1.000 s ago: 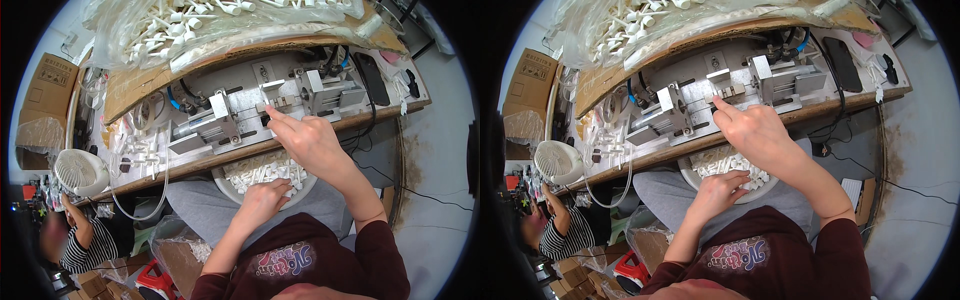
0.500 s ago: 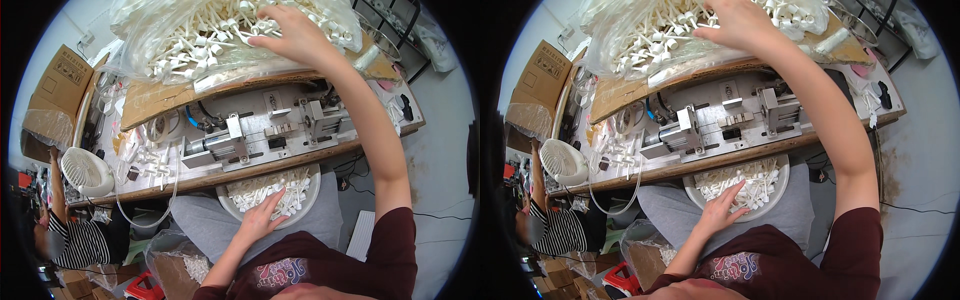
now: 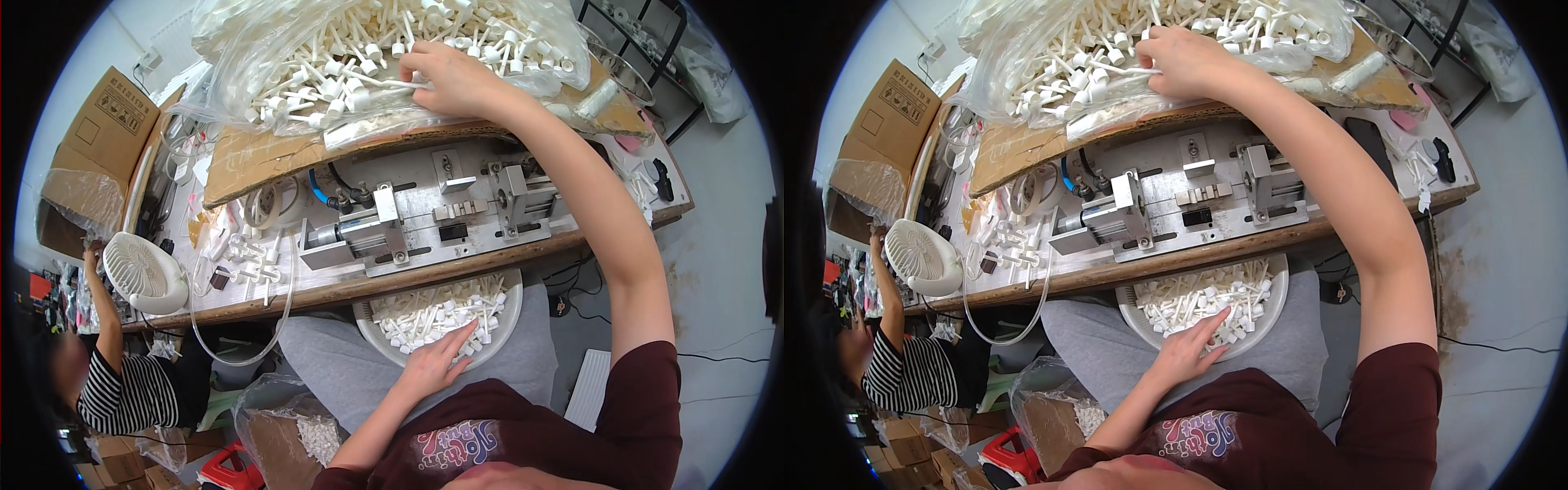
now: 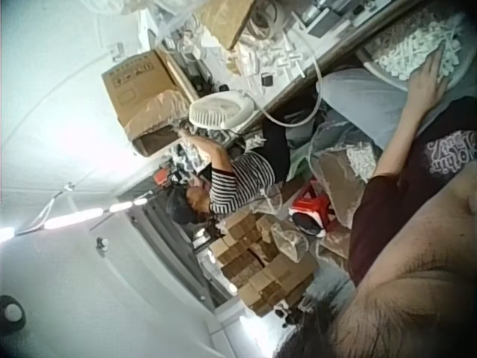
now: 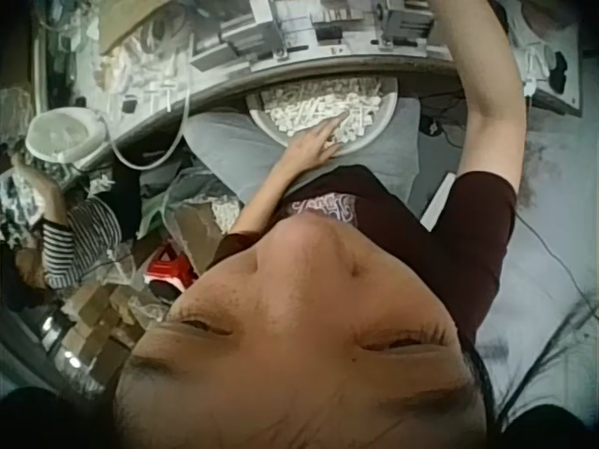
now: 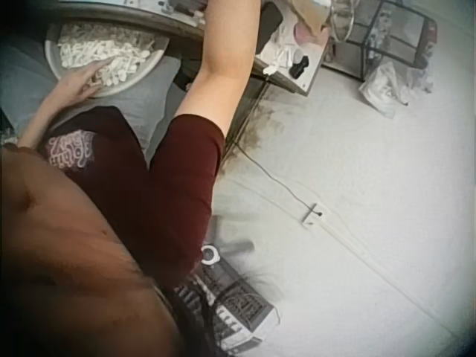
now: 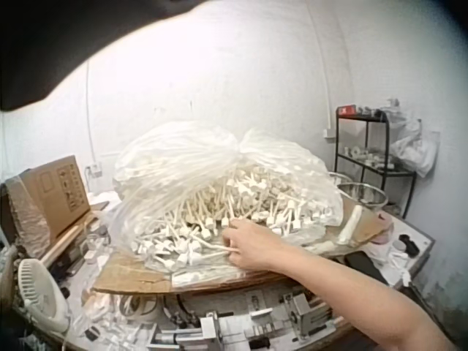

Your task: Assembling small white plastic components using a pneumatic machine.

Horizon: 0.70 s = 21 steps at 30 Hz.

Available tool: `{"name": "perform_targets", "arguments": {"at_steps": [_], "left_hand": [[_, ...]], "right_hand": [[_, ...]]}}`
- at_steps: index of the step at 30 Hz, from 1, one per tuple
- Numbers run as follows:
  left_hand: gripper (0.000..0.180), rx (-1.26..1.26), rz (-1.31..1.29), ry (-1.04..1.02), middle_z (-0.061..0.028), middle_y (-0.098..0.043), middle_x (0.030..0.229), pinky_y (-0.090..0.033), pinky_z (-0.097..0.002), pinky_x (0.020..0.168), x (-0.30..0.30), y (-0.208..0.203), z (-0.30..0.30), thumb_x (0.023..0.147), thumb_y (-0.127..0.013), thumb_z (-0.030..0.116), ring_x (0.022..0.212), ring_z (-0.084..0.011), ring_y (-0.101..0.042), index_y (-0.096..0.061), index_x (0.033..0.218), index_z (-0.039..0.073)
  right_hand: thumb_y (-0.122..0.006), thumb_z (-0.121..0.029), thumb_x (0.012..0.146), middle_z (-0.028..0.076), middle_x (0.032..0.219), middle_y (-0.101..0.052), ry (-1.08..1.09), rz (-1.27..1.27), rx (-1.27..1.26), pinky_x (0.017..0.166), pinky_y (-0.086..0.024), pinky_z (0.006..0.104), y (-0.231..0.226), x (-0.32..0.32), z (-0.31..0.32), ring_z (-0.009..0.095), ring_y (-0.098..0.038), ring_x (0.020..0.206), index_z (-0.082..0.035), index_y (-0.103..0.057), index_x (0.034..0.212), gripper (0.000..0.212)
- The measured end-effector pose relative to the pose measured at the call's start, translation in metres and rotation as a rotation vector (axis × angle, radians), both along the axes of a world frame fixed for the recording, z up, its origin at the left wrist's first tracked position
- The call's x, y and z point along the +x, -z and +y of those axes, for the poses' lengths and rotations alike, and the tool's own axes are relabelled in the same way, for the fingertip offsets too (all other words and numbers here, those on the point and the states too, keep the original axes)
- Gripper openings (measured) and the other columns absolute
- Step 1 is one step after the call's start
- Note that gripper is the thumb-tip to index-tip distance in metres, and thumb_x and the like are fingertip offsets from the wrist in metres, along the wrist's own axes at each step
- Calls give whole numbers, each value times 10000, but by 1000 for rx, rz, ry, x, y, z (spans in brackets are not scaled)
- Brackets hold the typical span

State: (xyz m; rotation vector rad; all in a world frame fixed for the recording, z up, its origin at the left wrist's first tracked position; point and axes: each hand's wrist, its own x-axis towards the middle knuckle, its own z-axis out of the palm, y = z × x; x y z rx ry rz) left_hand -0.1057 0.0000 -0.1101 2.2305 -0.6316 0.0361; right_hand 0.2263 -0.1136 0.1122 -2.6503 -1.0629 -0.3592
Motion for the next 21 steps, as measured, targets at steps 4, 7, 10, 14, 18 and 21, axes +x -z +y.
{"name": "perform_targets", "arguments": {"at_steps": [4, 7, 10, 14, 18, 21], "left_hand": [[734, -24, -14, 1, -87, -668, 1021, -557, -340, 638, 1, -1, -5, 852, -759, 200, 730, -211, -672, -431, 1503, 116], [722, -42, -29, -5, -91, -676, 1054, -559, -338, 640, 2, -1, -6, 849, -758, 181, 739, -207, -677, -442, 1494, 111], [675, -66, -90, -54, -98, -680, 1120, -561, -340, 681, 2, -8, -5, 835, -759, 143, 803, -222, -682, -495, 1455, 100], [520, -102, -470, -164, -89, -676, 1207, -528, -360, 821, 48, -60, -7, 796, -760, 76, 978, -243, -659, -635, 1301, 74], [373, -19, -697, -405, -72, -682, 1212, -452, -358, 902, 103, -113, 7, 758, -779, 16, 1032, -237, -630, -729, 1122, 84], [355, 18, -752, -509, -66, -680, 1215, -447, -354, 903, 115, -133, 15, 762, -771, -10, 1034, -228, -624, -736, 1105, 73]], "right_hand": [[-667, -155, 850, 78, 1214, -624, -156, -73, 42, 979, -488, 418, -2, 2, -24, 300, -602, 1150, -110, -669, 1109, 262], [-702, -233, 856, 89, 1244, -628, -86, -250, 109, 974, -493, 417, 11, 8, -38, 302, -612, 1152, -141, -678, 1195, 352], [-715, -329, 868, 109, 1239, -640, 81, -121, 100, 953, -505, 417, 11, 1, -36, 301, -629, 1130, -151, -672, 1247, 421], [-702, -409, 884, 132, 1184, -660, 90, -86, 108, 928, -514, 414, 16, 1, -39, 303, -654, 1074, -131, -660, 1260, 470], [-699, -422, 888, 134, 1166, -664, 68, -106, 144, 930, -511, 409, 19, -1, -38, 300, -656, 1065, -115, -657, 1252, 478], [-680, -393, 914, 127, 1161, -664, 18, -287, 240, 923, -509, 409, 22, -10, -46, 308, -654, 1041, -101, -672, 1201, 409]]}}
